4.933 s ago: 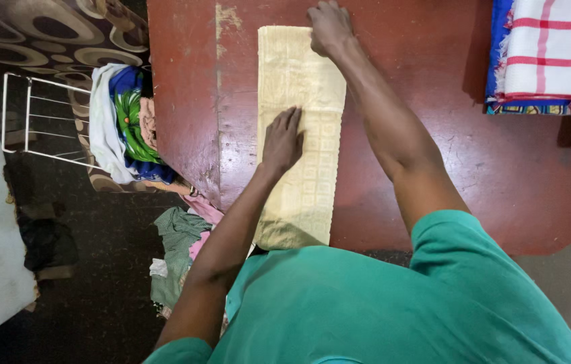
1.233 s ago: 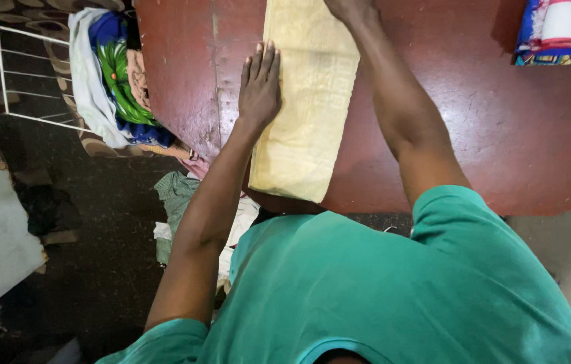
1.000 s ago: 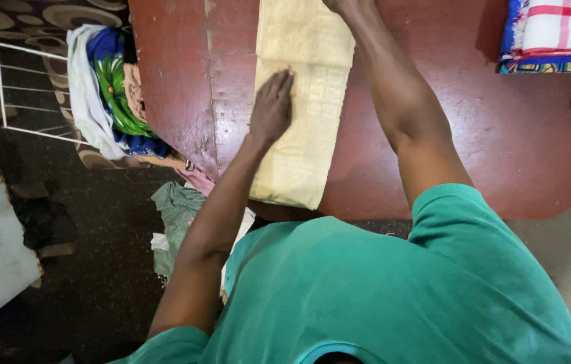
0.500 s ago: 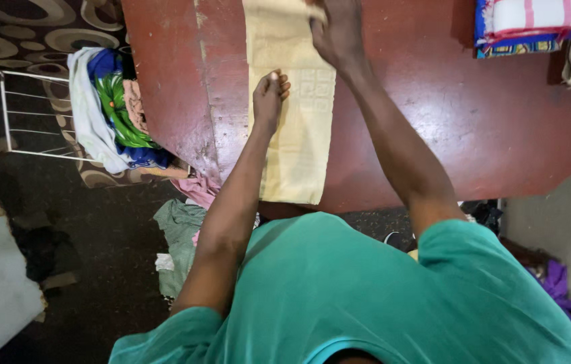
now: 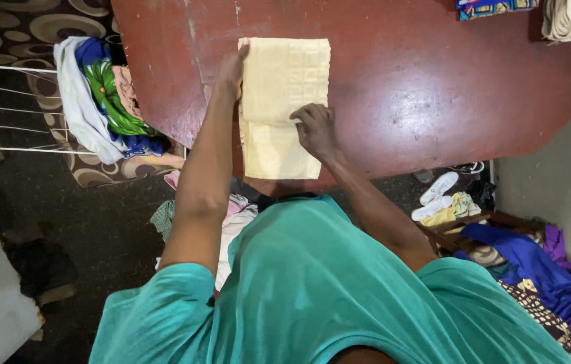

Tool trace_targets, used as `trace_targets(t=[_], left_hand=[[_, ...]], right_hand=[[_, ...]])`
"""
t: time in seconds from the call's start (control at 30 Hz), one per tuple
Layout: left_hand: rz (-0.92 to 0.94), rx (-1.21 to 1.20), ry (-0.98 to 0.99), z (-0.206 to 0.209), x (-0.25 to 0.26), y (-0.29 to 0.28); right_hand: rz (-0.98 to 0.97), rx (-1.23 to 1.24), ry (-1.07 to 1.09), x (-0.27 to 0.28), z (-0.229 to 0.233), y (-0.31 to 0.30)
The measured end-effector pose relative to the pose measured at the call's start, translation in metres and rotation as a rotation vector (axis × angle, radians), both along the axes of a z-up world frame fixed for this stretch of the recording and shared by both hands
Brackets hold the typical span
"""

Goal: The person folds a light-colored towel on a reddish-brown table, smoothing and aligning edges, then stacks it with other folded towels. The person then picks up a second towel and begins to unfold it.

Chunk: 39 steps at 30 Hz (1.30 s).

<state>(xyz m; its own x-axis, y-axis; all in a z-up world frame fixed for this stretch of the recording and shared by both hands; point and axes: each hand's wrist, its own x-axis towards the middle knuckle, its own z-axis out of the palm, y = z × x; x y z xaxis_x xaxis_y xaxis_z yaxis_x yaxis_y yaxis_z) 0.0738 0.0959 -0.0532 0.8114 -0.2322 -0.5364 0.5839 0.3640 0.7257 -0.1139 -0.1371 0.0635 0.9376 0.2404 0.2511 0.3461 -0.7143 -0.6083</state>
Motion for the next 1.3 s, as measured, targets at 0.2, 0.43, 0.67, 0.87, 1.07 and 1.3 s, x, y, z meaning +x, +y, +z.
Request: trace_targets(t=[0.2, 0.43, 0.67, 0.87, 1.07, 1.3], left_hand=[[0.130, 0.518, -0.299, -0.001, -0.004, -0.006], [-0.001, 1.296, -0.908, 0.045, -0.102, -0.036], [-0.360, 1.528, -0.941, 0.063, -0.178, -0.059], [-0.387, 1.506, -0.924, 0.061, -0.192, -0.049], [-0.403, 1.518, -0.918, 0.059, -0.187, -0.051], [-0.362, 1.525, -0.899, 0.066, -0.187, -0.055]], right_hand=[[0.019, 0.007, -0.012, -0.018, -0.014, 0.003], [-0.106, 0.077, -0.027, 0.013, -0.021, -0.009], [-0.030, -0.129, -0.001, 0.099, -0.042, 0.005], [-0.045, -0.274, 0.027, 0.118, -0.050, 0.015], [-0.045, -0.242, 0.058, 0.118, -0.051, 0.013], [0.012, -0.244, 0.128, 0.158, -0.045, 0.004]])
